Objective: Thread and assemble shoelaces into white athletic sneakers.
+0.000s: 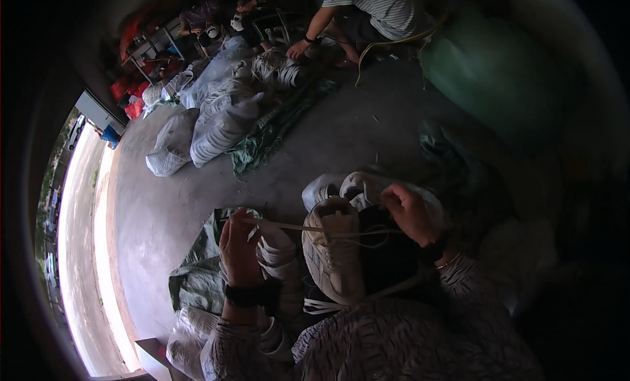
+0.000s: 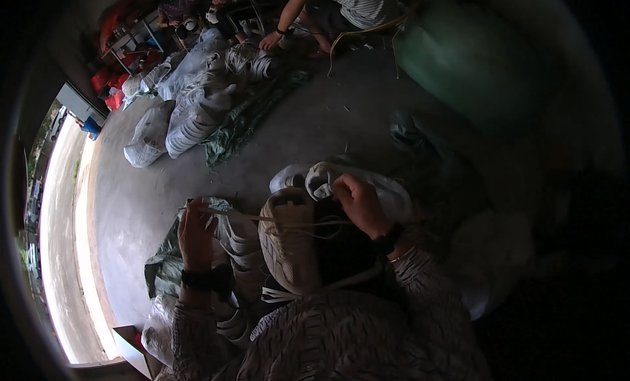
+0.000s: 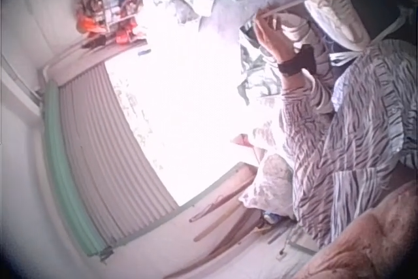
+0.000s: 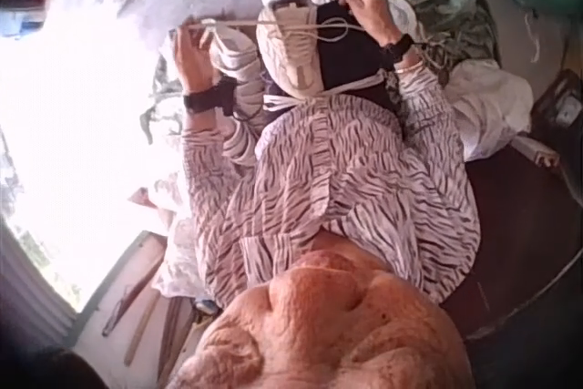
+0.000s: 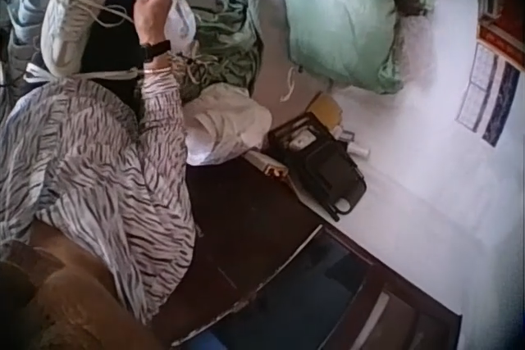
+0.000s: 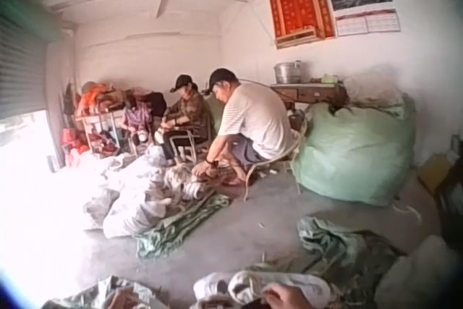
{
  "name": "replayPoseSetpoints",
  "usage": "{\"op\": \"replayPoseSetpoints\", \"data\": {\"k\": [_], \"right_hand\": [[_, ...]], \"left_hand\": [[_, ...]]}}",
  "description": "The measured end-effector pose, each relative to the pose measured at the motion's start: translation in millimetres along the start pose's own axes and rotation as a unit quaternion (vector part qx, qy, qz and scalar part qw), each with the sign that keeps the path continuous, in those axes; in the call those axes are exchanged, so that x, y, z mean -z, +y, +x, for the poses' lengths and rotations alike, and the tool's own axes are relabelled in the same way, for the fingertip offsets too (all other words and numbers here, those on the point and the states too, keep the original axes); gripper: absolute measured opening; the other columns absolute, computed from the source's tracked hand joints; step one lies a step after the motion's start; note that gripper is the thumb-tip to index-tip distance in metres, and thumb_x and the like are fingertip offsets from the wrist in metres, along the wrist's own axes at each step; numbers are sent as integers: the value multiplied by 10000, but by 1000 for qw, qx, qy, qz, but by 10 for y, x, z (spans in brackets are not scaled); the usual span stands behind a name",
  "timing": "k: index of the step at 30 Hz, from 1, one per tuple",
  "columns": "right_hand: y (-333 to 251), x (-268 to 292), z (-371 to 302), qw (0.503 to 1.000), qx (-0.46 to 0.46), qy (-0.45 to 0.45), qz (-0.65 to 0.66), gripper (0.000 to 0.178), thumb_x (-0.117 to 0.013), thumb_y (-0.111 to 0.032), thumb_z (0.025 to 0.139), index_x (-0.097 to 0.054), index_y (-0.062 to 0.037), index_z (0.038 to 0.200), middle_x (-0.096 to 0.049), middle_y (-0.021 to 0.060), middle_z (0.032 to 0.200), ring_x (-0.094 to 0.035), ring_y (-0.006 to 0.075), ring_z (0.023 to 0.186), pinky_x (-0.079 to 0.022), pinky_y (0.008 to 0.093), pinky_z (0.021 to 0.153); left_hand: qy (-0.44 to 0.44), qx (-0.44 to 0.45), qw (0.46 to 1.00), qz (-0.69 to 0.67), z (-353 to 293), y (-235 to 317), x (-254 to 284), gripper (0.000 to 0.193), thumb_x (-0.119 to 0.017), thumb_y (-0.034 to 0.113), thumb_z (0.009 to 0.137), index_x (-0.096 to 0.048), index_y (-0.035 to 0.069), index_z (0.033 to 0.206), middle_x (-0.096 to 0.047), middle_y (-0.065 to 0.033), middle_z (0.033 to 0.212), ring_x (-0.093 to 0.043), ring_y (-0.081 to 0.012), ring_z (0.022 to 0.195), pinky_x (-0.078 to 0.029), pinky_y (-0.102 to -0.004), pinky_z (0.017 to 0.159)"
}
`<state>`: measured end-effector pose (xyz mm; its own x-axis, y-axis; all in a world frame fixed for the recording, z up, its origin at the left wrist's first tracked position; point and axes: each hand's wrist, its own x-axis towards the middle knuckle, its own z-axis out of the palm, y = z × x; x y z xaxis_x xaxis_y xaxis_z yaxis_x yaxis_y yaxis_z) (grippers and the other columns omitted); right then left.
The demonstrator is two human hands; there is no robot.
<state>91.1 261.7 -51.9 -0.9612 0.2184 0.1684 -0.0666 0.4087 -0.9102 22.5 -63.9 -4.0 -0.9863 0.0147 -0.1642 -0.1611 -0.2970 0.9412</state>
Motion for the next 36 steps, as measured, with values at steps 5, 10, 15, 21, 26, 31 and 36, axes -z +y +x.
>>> {"op": "replayPoseSetpoints", "data": {"k": [5,10,15,21,26,31,36], "right_hand": [[-19,-213,-127,996,79,-47,-18,47,-554,-40,878,-562,-16,917,-612,24,729,-582,73,653,-467,232,579],[-285,-170,-221,969,-130,-204,44,49,-584,-45,851,-560,-4,859,-603,50,677,-592,123,619,-471,279,571],[-189,-240,-212,986,33,-146,-77,76,-622,-82,795,-585,-15,797,-604,129,691,-599,256,623,-456,343,580],[-154,-281,-188,980,41,-137,-138,74,-617,-86,764,-593,-16,765,-606,156,709,-598,325,686,-459,378,614],[-150,-265,-179,984,40,-125,-117,76,-608,-88,758,-590,-15,744,-599,157,698,-599,328,694,-453,390,612],[-244,-320,-213,958,113,-115,-235,79,-590,-101,780,-548,-35,786,-599,133,682,-608,327,660,-469,411,574],[-129,-327,-159,944,188,-153,-222,93,-584,-113,792,-534,-53,841,-581,112,650,-603,328,619,-476,416,568]], "left_hand": [[77,-67,979,-177,205,82,386,325,-497,308,949,-536,66,1162,-599,-66,1058,-576,-196,1007,-457,-390,897],[46,-168,956,-235,402,339,1056,290,-496,288,952,-537,76,1145,-576,-11,908,-567,-121,752,-486,-317,766],[115,-119,985,43,212,403,417,255,-480,218,960,-583,18,1081,-435,30,684,-331,-28,516,-268,-182,449],[-106,-108,917,370,-247,-307,-288,150,-546,137,890,-603,-2,902,-587,-54,729,-526,-107,658,-431,-272,605],[-143,-141,876,438,-383,-477,-535,201,-655,140,796,-558,20,925,-617,-104,757,-606,-183,691,-470,-297,635],[-159,-121,878,435,-498,-492,-515,198,-655,115,784,-549,19,920,-623,-122,780,-621,-199,700,-478,-308,635],[-179,-83,886,419,-437,-267,-441,96,-528,85,869,-580,7,892,-599,-79,751,-541,-130,660,-453,-277,623]]}}
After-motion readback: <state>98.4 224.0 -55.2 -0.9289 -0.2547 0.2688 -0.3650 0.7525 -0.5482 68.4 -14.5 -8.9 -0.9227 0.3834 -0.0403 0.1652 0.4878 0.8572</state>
